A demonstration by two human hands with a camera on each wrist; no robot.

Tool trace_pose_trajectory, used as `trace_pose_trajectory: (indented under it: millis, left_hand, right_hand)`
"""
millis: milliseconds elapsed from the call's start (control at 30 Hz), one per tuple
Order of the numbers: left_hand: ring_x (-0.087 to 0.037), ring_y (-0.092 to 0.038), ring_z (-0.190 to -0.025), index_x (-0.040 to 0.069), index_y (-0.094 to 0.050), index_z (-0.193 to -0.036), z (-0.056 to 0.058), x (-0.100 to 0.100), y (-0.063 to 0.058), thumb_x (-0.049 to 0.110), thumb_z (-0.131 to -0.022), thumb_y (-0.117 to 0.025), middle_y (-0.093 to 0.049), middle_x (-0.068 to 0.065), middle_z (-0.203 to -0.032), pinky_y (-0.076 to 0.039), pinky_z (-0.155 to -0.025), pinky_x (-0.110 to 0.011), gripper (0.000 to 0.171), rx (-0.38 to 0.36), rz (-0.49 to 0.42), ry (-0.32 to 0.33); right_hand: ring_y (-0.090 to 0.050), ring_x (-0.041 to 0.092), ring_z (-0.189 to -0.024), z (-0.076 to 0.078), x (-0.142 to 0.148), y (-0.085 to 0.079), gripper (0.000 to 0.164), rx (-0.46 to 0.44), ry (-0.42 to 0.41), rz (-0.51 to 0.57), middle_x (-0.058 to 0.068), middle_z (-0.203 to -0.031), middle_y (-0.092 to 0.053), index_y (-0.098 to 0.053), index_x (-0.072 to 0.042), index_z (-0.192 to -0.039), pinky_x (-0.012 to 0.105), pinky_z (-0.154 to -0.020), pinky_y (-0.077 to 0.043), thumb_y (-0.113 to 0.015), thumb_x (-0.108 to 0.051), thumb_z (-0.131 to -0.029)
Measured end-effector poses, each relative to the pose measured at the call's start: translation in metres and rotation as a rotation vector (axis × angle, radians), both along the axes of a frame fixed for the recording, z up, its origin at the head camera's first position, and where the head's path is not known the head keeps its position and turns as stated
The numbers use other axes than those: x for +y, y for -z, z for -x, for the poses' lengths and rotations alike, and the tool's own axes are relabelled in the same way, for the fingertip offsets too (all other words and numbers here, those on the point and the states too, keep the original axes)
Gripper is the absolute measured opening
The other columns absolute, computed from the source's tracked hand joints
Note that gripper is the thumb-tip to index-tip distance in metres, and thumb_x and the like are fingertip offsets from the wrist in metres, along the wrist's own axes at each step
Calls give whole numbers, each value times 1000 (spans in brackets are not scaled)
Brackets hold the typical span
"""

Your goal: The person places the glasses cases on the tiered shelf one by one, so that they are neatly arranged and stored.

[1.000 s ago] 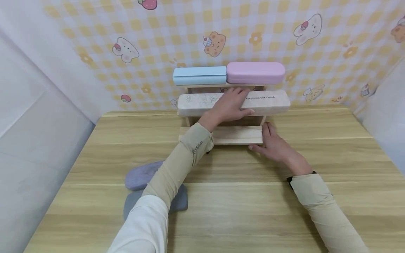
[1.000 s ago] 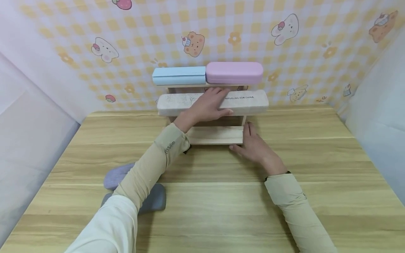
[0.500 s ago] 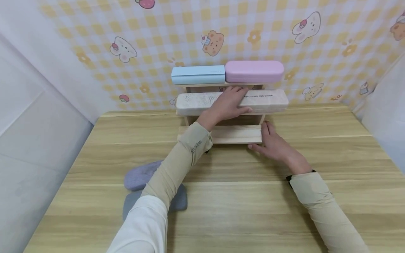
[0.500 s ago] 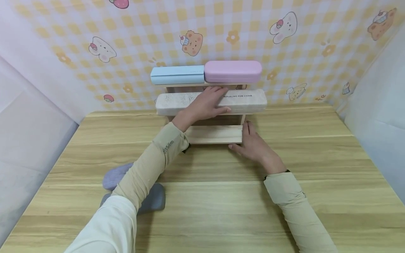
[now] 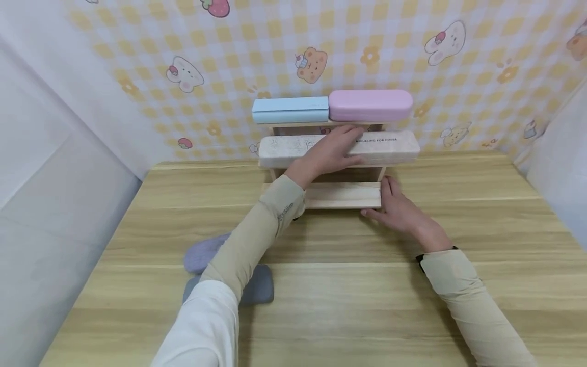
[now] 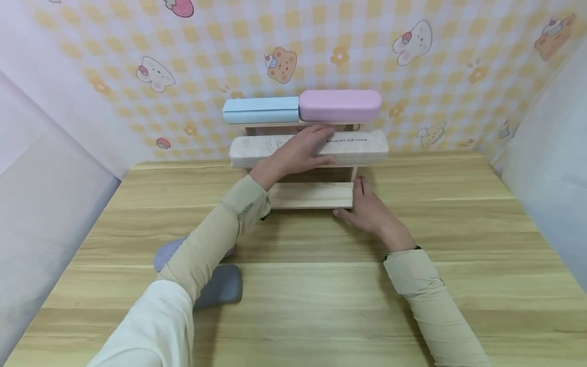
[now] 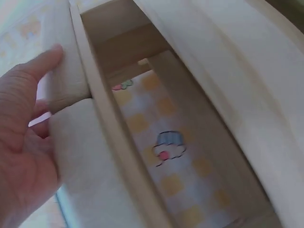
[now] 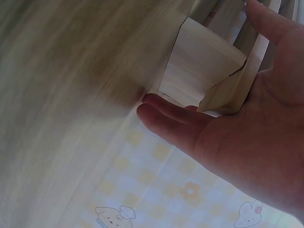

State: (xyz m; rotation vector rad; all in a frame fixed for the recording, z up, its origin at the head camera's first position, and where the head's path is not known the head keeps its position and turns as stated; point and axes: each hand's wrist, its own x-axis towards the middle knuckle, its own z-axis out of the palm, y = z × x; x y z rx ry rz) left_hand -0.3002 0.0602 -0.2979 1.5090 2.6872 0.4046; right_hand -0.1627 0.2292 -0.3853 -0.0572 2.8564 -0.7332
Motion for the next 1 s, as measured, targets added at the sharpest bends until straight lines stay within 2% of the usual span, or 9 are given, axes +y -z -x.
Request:
trace_pose_trajectory:
  millis: [133,267,367,500,600,767,900,1000]
  left_hand:
    - [-27,-41,-147,2,-43,-150,-16,-27,-7,28,-101,-62,-46,-15,-155,-30,-124,-33,60,80,-25,103]
    - [-31,-48,-141,-2,-52,-143,-37,-75,-16,22,-99,-64,-53,-20,-147,-35,-121,-39,51,130,-88,182]
    - [-35,-52,-135,-4,-57,-137,-51,-118,-18,17,-96,-68,-58,-22,-140,-39,-118,-44,47,146,-143,187]
    - [-38,-52,-134,-6,-58,-135,-70,-174,-13,15,-94,-71,-58,-23,-140,-42,-114,-49,47,95,-160,100]
    - [-40,-52,-135,-6,-58,-135,-84,-214,-3,12,-93,-71,-56,-24,-141,-43,-111,-54,47,18,-145,-20]
    - [-48,-49,-133,-5,-55,-138,-102,-275,21,11,-93,-71,-52,-29,-144,-43,-106,-62,51,-144,-140,-229]
    - [-51,-47,-133,-6,-52,-140,-108,-312,39,12,-90,-74,-51,-31,-144,-41,-102,-66,57,-232,-173,-326]
    - [-48,-47,-133,-5,-51,-140,-110,-331,50,11,-89,-76,-53,-29,-143,-41,-101,-67,59,-282,-218,-365]
  right_hand:
    - [-26,60,-143,-1,-3,3,102,8,-12,14,43,-159,2,4,20,-152,63,-114,-33,-59,-42,-100]
    - [-29,59,-141,-1,-4,3,100,41,-16,23,43,-158,-2,2,19,-152,62,-114,-34,-61,-39,-99]
    - [-29,60,-141,-1,-4,2,101,46,-13,18,43,-159,-1,2,19,-152,62,-115,-33,-61,-39,-99]
    - [-31,61,-139,-1,-2,-1,102,27,-4,5,43,-159,1,4,19,-152,62,-114,-34,-60,-41,-99]
    - [-34,62,-137,-1,-1,-1,102,24,-6,7,43,-159,1,4,19,-152,63,-113,-35,-60,-41,-99]
    - [-36,60,-137,-1,-1,-1,101,40,-4,10,42,-159,-1,3,19,-152,62,-113,-36,-61,-39,-99]
    - [-36,60,-137,-1,-1,0,100,47,-1,2,42,-159,-2,1,19,-152,62,-111,-38,-61,-38,-99]
    - [-34,59,-138,-1,-1,0,99,46,-1,16,42,-159,-2,1,17,-153,62,-112,-37,-61,-38,-99]
